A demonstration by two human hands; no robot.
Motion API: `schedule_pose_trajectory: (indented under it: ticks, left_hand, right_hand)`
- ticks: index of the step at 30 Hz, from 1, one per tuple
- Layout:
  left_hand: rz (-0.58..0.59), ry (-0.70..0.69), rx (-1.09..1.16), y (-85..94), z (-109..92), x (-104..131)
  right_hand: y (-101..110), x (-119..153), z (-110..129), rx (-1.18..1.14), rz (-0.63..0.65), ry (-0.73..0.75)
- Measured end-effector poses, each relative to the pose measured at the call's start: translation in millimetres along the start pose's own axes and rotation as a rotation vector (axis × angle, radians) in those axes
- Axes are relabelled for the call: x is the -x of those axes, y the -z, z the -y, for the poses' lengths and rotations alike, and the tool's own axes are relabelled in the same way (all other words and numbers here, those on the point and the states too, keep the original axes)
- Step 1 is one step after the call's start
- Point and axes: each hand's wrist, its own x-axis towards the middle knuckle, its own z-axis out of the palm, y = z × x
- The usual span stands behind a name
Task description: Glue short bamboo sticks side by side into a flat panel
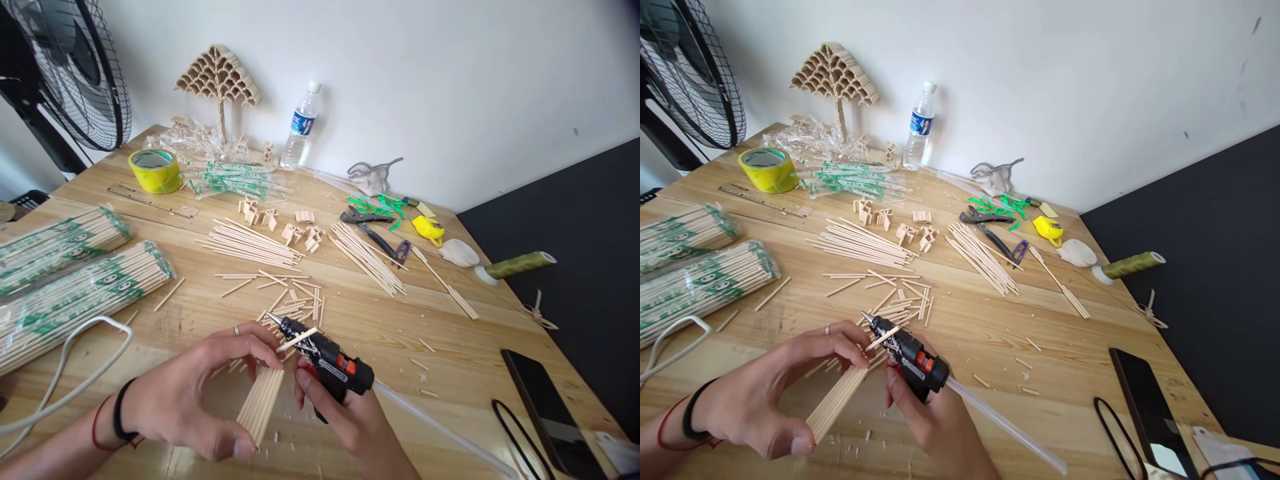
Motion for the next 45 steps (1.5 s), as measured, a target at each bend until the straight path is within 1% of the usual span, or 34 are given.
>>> schedule_pose_trajectory:
  ticks: [5,8,11,14,17,19,20,22,24,26,28,30,32,35,41,43,45]
  left_hand:
    - [0.034,-0.017,0.021,0.4,0,-2]
    - [0.054,-0.057,0.042,0.6,3,-3]
    - [0.049,-0.047,0.045,1.1,6,-2]
    - [0.039,-0.024,0.070,2.5,7,0]
    - [0.025,-0.023,0.083,5.1,9,1]
    - [-0.023,-0.022,0.067,7.5,12,2]
    - [-0.059,-0.019,0.056,8.9,14,2]
    - [-0.140,-0.002,0.024,12.1,18,1]
    - [-0.211,0.005,-0.020,15.9,22,0]
    - [-0.259,0.006,-0.075,20.3,24,-2]
    - [-0.289,0.013,-0.122,24.3,25,-5]
    - [-0.304,0.035,-0.107,27.0,27,-6]
    - [-0.305,0.069,-0.026,28.1,28,-6]
    - [-0.274,0.124,0.083,27.6,30,-6]
    - [-0.263,0.152,0.143,27.1,32,-7]
    - [-0.263,0.151,0.164,27.5,32,-7]
    - [-0.257,0.144,0.181,28.0,33,-7]
  right_hand:
    - [6,-3,-6,0.129,0.072,0.044]
    - [7,-4,-6,0.204,0.061,0.066]
    - [5,-4,-5,0.215,0.038,0.100]
    - [7,-6,-7,0.199,-0.029,0.132]
    - [16,-10,-10,0.178,-0.183,0.132]
    - [24,-14,-12,0.133,-0.271,0.136]
    - [28,-16,-11,0.100,-0.296,0.149]
    - [32,-18,-10,0.025,-0.305,0.176]
    - [33,-18,-8,-0.025,-0.293,0.170]
    - [30,-15,-6,-0.042,-0.258,0.123]
    - [26,-12,-4,-0.039,-0.192,0.081]
    - [23,-8,-3,-0.012,-0.108,0.050]
    - [21,-5,-2,0.040,-0.054,0.028]
    - [18,-3,-1,0.101,-0.035,0.020]
    - [17,-2,-11,0.057,0.068,0.016]
    - [17,0,-15,0.052,0.068,0.003]
    - [17,2,-19,0.081,0.021,-0.013]
